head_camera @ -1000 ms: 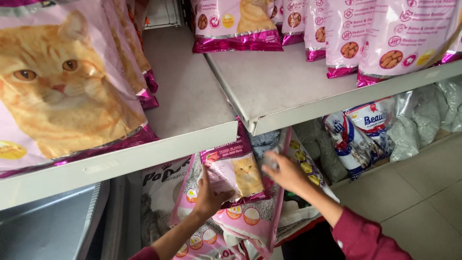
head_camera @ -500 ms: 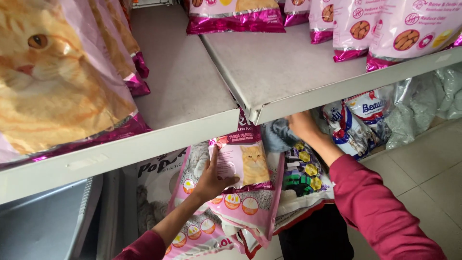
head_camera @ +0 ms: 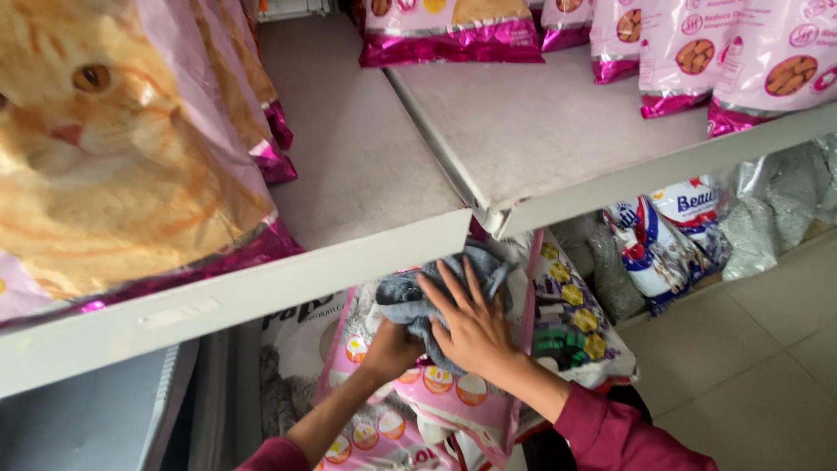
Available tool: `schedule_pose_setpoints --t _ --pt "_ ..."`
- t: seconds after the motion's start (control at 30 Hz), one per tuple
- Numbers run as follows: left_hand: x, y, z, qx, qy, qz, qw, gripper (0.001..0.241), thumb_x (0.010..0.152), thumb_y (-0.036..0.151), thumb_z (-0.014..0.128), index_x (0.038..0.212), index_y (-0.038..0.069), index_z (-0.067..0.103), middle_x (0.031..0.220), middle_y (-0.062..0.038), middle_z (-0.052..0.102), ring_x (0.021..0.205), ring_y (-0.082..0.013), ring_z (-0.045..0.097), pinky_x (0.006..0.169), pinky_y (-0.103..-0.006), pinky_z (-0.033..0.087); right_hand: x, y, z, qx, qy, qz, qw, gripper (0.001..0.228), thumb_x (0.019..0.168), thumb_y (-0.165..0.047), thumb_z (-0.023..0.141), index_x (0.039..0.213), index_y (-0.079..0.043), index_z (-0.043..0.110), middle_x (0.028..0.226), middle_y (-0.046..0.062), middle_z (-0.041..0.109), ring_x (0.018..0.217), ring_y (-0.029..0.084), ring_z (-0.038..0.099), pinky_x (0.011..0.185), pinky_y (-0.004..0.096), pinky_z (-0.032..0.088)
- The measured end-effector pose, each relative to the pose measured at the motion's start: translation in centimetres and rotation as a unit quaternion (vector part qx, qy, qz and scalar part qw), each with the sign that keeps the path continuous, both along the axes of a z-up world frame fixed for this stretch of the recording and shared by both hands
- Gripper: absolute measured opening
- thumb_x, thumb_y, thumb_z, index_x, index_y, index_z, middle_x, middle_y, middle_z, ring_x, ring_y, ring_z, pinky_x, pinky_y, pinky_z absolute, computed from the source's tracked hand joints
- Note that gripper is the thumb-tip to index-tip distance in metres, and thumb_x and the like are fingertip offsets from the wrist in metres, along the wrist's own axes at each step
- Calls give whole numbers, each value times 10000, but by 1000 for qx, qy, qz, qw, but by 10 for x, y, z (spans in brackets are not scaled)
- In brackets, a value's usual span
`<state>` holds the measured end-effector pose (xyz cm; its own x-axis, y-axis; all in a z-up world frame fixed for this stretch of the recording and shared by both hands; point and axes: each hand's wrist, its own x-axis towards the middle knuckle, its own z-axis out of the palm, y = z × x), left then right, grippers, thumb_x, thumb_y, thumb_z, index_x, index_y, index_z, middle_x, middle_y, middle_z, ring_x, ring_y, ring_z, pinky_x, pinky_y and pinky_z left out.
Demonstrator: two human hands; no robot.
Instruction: Wiping dust off of cat food and cat litter bags on a bottom shelf using a cleaning cloth.
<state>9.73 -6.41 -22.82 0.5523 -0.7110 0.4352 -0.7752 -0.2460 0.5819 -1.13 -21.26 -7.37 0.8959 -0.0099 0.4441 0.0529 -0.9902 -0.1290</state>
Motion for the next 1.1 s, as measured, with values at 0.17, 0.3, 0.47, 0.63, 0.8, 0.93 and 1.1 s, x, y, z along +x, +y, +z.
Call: schedule_pose_setpoints --t 0.17,0.3,0.47,0.63,0.8,0.93,1.1 --pt "-32 8 101 -24 257 25 966 1216 719 336 983 1553 112 128 1388 -232 431 1180 -283 541 963 -388 503 92 -46 -37 21 -45 -71 996 475 884 -351 644 1255 -53 648 1325 220 579 1279 439 505 1014 628 444" --pt "-40 10 125 23 399 68 914 1228 712 364 866 1629 237 58 1323 -155 500 990 -264 634 897 -367 567 132 -65 -21 124 60 -135 981 334 892 -353 629 998 -63 756 996 173 743 945 387 702 787 523 542" --pt "-34 9 118 10 369 51 928 1232 725 398 874 1618 214 45 1328 -170 504 1107 -216 637 953 -361 558 83 -34 -4 68 -9 -131 989 314 902 -329 622 1013 -62 747 1021 173 745 983 395 686 859 530 528" --pt "-29 8 72 14 291 57 955 1140 687 29 777 1614 143 122 1308 -229 481 1190 -374 563 1015 -392 511 -28 14 -21 -2 8 -59 998 648 916 -390 574 1434 -7 503 1596 205 330 1438 472 326 1112 563 361" --pt "-27 7 47 -8 280 35 959 890 709 -20 714 1515 110 358 1287 -230 531 1182 -399 592 983 -410 552 -20 9 -20 36 95 -78 992 704 949 -475 526 1485 -27 443 1626 175 284 1456 484 284 1102 617 309" --pt "-29 10 55 -60 227 26 972 1104 728 64 866 1562 58 143 1386 -275 418 1229 -367 505 1002 -421 489 57 -13 -9 71 169 -124 975 670 1013 -552 461 1465 -58 461 1561 185 353 1422 456 308 1116 666 247" --pt "-45 9 117 -21 378 71 923 1168 761 319 856 1619 192 73 1278 -153 495 898 -222 566 832 -348 543 107 -30 12 131 128 -128 975 498 951 -445 500 1258 -84 652 1286 156 643 1182 360 592 975 520 457"
